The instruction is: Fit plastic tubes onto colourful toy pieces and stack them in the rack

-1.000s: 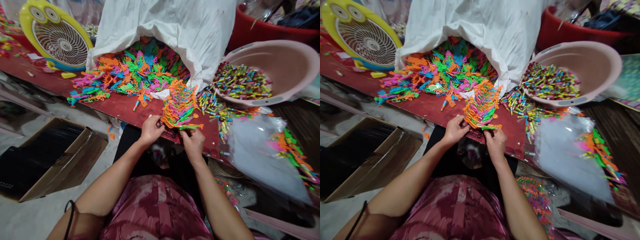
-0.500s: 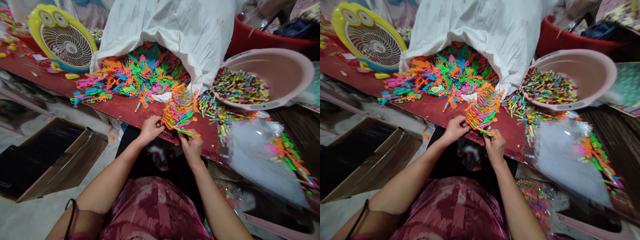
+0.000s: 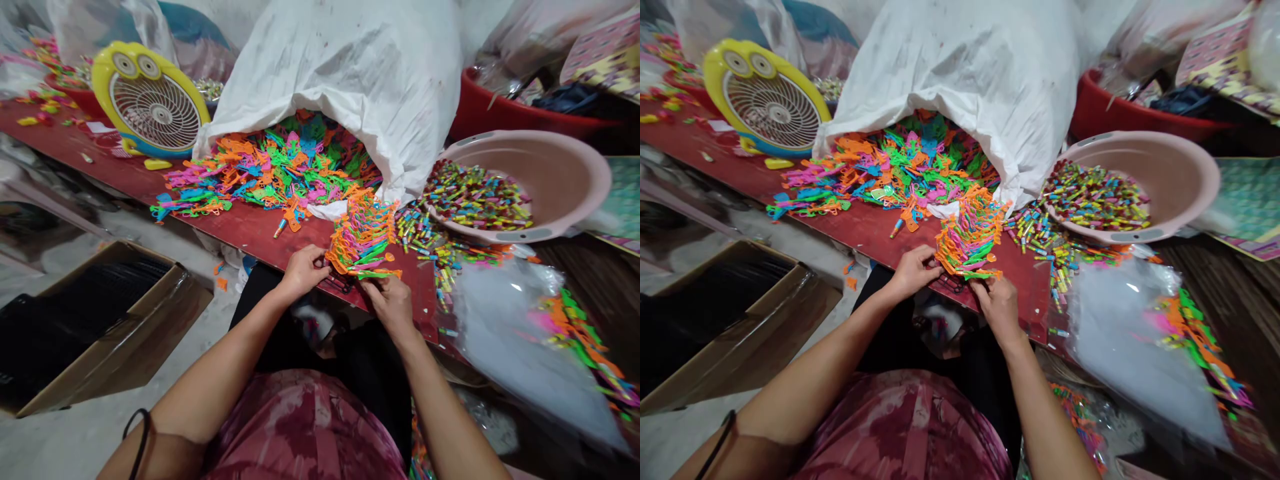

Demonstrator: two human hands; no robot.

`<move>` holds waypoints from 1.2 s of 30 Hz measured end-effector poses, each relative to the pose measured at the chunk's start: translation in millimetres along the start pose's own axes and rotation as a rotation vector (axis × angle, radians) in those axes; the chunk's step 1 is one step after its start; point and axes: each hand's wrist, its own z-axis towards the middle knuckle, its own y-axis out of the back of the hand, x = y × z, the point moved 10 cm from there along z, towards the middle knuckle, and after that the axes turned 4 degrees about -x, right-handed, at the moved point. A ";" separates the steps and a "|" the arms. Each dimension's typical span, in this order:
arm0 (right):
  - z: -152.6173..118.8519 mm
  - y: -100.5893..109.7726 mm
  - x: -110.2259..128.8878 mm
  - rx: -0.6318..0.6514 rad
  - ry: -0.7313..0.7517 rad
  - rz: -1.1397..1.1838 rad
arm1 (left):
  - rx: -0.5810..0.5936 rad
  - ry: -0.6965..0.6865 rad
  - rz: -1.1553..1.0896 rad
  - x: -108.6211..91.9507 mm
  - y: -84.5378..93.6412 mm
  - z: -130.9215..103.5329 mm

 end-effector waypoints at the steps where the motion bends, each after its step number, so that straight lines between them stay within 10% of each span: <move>1: 1.0 -0.7 1.5 0.009 0.013 -0.029 | 0.000 -0.004 0.001 -0.6 0.3 0.4; 11: -13.4 -4.2 1.5 -0.186 -0.203 0.050 | 0.009 -0.020 0.034 -3.8 -1.0 0.4; 17: -10.4 -7.7 23.6 -0.134 -0.080 -0.094 | 0.005 -0.026 0.029 -2.3 -1.6 1.4; 36: -6.2 -12.1 -3.8 -0.164 -0.342 0.077 | -0.033 0.030 0.206 -3.6 -7.9 -1.3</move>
